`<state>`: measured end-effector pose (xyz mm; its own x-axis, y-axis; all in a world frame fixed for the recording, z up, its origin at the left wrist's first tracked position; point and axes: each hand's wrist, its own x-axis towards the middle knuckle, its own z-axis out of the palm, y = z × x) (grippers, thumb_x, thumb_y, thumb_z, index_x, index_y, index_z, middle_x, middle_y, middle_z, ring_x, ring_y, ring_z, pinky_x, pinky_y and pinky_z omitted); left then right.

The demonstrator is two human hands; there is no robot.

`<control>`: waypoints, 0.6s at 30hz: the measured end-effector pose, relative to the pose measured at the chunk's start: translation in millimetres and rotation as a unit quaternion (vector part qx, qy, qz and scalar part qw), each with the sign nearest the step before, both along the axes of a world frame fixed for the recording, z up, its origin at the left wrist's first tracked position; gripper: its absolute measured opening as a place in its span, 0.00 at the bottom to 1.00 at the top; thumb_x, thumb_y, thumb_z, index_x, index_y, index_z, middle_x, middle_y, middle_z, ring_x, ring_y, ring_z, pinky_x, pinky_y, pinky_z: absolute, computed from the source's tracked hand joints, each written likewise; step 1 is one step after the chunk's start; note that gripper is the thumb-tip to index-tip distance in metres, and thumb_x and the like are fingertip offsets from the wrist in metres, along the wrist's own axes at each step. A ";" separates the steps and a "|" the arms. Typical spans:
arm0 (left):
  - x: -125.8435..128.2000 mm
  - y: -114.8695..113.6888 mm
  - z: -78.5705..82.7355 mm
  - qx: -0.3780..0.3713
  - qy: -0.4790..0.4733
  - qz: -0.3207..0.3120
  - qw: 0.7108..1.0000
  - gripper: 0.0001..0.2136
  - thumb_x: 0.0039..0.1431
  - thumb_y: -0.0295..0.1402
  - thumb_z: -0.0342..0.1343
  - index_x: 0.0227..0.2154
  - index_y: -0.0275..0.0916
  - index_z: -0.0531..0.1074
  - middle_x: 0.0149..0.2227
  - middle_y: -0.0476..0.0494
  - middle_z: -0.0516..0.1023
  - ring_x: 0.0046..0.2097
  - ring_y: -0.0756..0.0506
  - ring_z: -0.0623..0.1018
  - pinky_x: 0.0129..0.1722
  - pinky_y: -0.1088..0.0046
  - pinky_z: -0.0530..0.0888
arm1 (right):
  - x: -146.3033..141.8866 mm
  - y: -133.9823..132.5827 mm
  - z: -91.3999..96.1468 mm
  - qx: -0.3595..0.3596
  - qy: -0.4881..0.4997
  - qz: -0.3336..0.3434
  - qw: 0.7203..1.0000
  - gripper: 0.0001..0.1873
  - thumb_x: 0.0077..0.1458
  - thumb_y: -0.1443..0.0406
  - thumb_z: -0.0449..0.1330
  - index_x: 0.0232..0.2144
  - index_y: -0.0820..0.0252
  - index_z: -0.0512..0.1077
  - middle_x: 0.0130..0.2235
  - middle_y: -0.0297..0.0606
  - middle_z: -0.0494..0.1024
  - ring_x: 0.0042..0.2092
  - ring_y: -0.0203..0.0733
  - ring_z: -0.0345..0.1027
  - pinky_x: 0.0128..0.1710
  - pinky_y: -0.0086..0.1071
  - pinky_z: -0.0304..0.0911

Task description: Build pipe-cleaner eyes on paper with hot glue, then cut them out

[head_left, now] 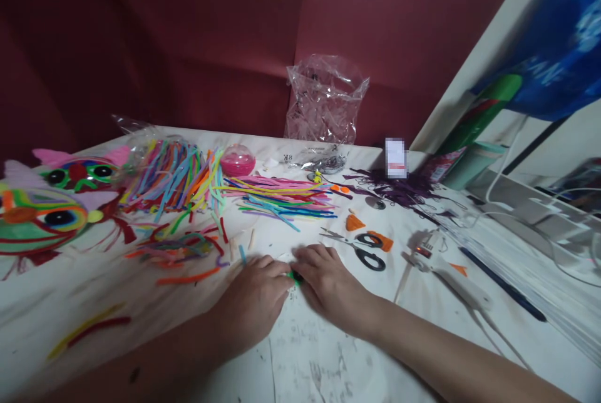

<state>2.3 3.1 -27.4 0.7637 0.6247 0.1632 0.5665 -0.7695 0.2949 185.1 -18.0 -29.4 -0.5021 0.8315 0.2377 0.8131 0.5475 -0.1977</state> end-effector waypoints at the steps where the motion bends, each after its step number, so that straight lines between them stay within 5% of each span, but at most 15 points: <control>1: -0.4 -0.1 -0.6 -0.004 -0.013 0.006 1.000 0.11 0.59 0.24 0.46 0.35 0.38 0.74 0.39 0.43 0.74 0.43 0.42 0.70 0.45 0.62 0.67 | 0.0 -0.9 -0.4 0.003 0.004 0.001 1.000 0.14 0.58 0.71 0.50 0.44 0.63 0.72 0.51 0.49 0.71 0.50 0.53 0.60 0.46 0.47 0.57; 8: -3.0 5.9 -7.5 -0.041 -0.085 0.053 0.994 0.11 0.58 0.22 0.43 0.34 0.34 0.71 0.37 0.41 0.73 0.41 0.44 0.72 0.43 0.66 0.70 | 0.4 -0.8 -4.4 0.004 0.040 0.000 0.999 0.11 0.58 0.68 0.52 0.40 0.60 0.73 0.50 0.47 0.71 0.49 0.52 0.60 0.46 0.46 0.56; 18: 0.9 4.6 -12.3 0.004 -0.047 0.028 0.998 0.12 0.58 0.20 0.44 0.32 0.36 0.73 0.37 0.41 0.73 0.42 0.43 0.71 0.45 0.64 0.69 | -0.3 2.2 -2.2 0.001 0.043 -0.002 0.999 0.10 0.57 0.68 0.52 0.38 0.60 0.74 0.49 0.47 0.72 0.50 0.51 0.60 0.45 0.45 0.56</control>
